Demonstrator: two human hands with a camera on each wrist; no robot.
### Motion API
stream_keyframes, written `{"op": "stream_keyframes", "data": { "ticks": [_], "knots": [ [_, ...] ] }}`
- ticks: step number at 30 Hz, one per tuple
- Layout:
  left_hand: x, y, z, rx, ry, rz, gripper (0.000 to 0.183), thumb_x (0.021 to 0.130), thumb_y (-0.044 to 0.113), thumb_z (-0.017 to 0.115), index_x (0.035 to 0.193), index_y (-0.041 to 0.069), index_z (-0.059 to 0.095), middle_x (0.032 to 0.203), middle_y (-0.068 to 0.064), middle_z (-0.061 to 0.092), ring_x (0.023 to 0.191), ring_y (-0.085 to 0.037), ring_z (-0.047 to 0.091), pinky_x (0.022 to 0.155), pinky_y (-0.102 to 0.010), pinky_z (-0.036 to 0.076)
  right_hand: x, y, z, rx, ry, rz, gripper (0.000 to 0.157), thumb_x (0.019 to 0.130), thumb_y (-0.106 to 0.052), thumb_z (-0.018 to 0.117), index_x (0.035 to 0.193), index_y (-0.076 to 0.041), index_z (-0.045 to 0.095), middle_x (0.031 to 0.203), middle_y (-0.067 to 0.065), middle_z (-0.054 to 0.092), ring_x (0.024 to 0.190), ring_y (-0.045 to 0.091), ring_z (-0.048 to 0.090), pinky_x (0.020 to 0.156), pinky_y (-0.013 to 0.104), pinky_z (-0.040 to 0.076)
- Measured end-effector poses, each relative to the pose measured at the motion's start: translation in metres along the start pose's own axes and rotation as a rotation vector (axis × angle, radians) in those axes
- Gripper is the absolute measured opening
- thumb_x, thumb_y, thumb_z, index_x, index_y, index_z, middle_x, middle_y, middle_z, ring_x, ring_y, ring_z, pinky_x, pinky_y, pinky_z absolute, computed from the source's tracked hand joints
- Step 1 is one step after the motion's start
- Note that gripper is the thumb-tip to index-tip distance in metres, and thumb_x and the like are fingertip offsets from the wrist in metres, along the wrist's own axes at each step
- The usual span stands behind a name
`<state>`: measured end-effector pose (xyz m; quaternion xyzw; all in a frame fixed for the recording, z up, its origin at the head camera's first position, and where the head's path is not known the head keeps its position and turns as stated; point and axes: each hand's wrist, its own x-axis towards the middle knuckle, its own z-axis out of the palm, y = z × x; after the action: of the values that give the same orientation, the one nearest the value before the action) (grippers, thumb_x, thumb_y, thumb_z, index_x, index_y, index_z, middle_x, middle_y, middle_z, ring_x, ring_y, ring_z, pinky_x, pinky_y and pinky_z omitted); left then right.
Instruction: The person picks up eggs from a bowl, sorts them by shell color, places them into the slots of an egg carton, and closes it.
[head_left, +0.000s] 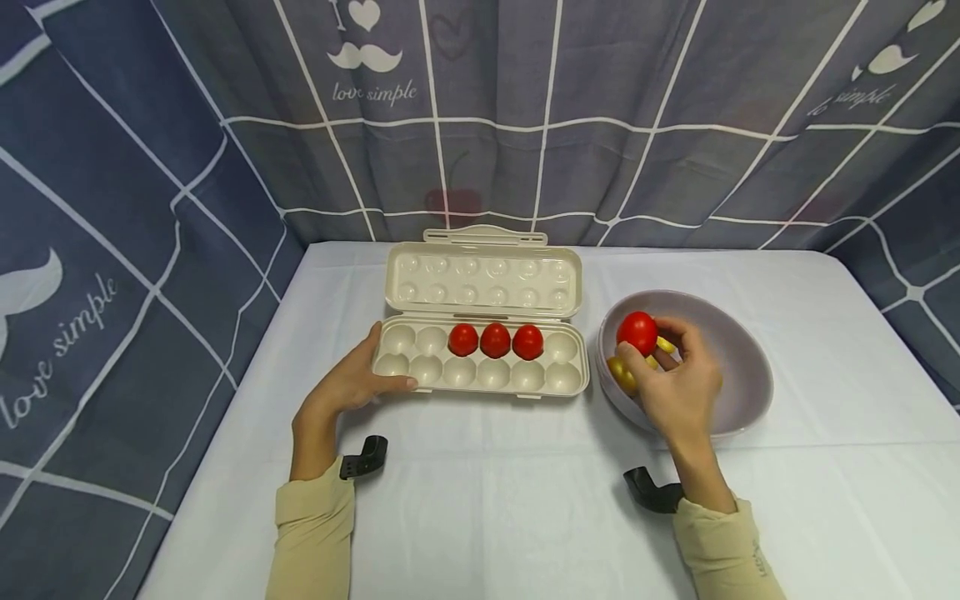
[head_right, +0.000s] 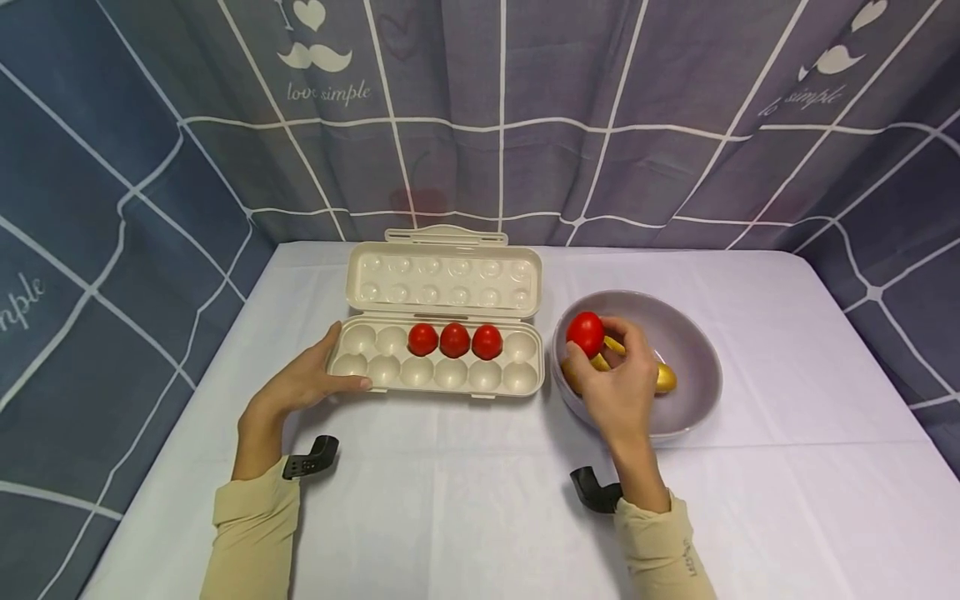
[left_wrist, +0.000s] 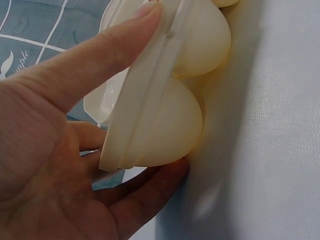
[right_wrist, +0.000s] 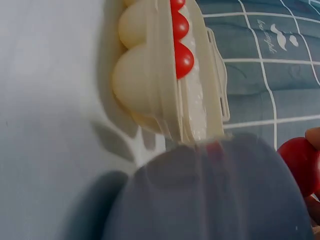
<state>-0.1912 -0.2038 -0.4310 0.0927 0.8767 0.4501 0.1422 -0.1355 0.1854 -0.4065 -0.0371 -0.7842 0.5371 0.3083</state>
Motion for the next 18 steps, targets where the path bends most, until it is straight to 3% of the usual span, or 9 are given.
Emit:
{"op": "stream_keyframes", "data": {
  "ticks": [9,18],
  "knots": [
    [-0.001,0.002,-0.001,0.006,0.0,-0.028,0.117,0.077,0.023,0.084,0.155,-0.004,0.001,0.157,-0.028,0.021,0.144,-0.042,0.02,0.114,-0.059,0.014,-0.006,-0.002,0.013,0.081,-0.068,-0.038,0.047,0.076,0.011,0.074,0.121,0.011,0.058,0.116,0.014,0.057,0.105,0.017,0.054,0.083,0.016,0.05],
    [0.0,0.001,-0.001,0.008,-0.008,-0.065,0.12,0.078,0.026,0.083,0.154,-0.006,-0.003,0.16,-0.027,0.007,0.147,-0.04,0.008,0.115,-0.057,0.009,-0.009,-0.008,0.031,0.081,-0.131,-0.13,0.047,0.067,0.011,0.085,0.11,0.011,0.065,0.106,0.017,0.06,0.099,0.025,0.059,0.086,0.018,0.05]
  ]
}}
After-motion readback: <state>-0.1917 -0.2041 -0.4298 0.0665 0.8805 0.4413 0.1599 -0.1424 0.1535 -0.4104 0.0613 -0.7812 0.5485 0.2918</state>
